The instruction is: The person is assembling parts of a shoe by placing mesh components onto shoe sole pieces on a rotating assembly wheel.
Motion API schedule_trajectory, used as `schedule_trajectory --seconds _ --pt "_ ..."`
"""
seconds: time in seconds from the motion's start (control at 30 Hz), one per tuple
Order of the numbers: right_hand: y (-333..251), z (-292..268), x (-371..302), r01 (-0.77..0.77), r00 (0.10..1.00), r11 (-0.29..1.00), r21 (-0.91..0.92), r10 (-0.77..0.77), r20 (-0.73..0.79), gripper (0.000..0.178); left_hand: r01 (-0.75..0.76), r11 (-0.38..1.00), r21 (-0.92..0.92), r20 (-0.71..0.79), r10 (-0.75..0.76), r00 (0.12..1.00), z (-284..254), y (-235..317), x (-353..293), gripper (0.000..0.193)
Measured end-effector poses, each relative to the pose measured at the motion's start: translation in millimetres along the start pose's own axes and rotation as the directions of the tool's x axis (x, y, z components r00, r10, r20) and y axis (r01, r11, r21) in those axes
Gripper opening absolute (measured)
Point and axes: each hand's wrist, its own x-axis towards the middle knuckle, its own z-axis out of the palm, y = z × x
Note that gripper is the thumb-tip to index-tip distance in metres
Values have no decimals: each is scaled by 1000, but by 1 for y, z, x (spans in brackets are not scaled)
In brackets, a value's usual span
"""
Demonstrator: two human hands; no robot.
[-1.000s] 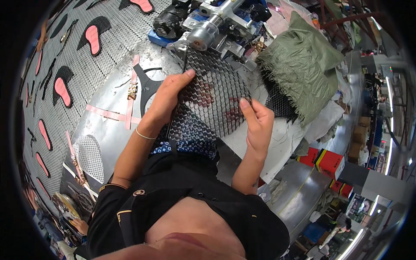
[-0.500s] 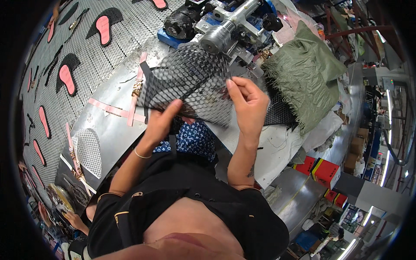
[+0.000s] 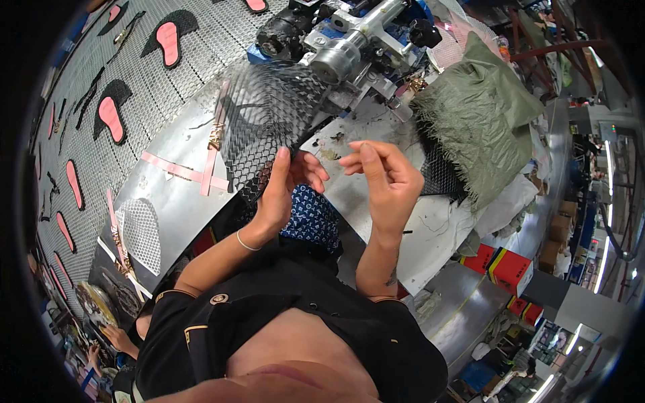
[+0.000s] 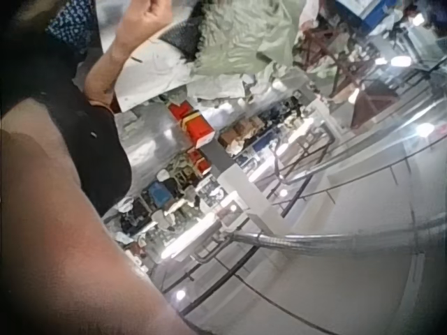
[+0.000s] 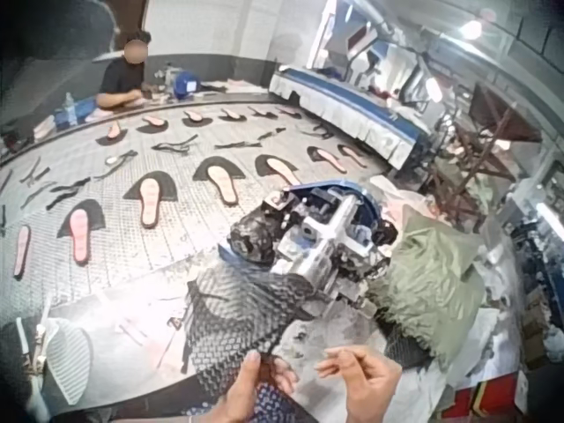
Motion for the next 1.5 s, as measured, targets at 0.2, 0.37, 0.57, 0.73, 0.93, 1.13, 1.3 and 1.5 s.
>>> schedule_trajectory --seconds 0.2,0.37,0.57,0.73,0.93,1.13,1.3,1.5 --pt "-1 26 -14 -38 957 986 162 -11 291 23 -71 997 8 -208 71 975 -1 8 -11 64" --pt "7 36 -22 -115 915 974 196 27 402 23 -337 863 375 -84 394 915 -36 15 -32 48" --pt "11 37 -27 -386 892 865 321 261 370 38 -628 226 745 345 676 651 -64 35 -39 40" --pt "25 31 -31 -306 918 905 297 198 345 42 -594 100 798 395 658 641 -67 38 -44 36" --pt "35 23 -31 -135 935 978 156 74 347 43 -589 118 799 391 643 659 -63 42 -45 40" --pt "32 21 -30 -127 968 987 96 102 229 43 -604 114 789 387 672 631 -65 46 -47 39" --pt "30 19 -25 -138 972 980 143 107 208 54 -593 103 799 390 663 640 -65 49 -49 39" --pt "29 22 -24 67 987 993 98 -80 137 57 -584 118 803 372 667 646 -65 50 -50 38"
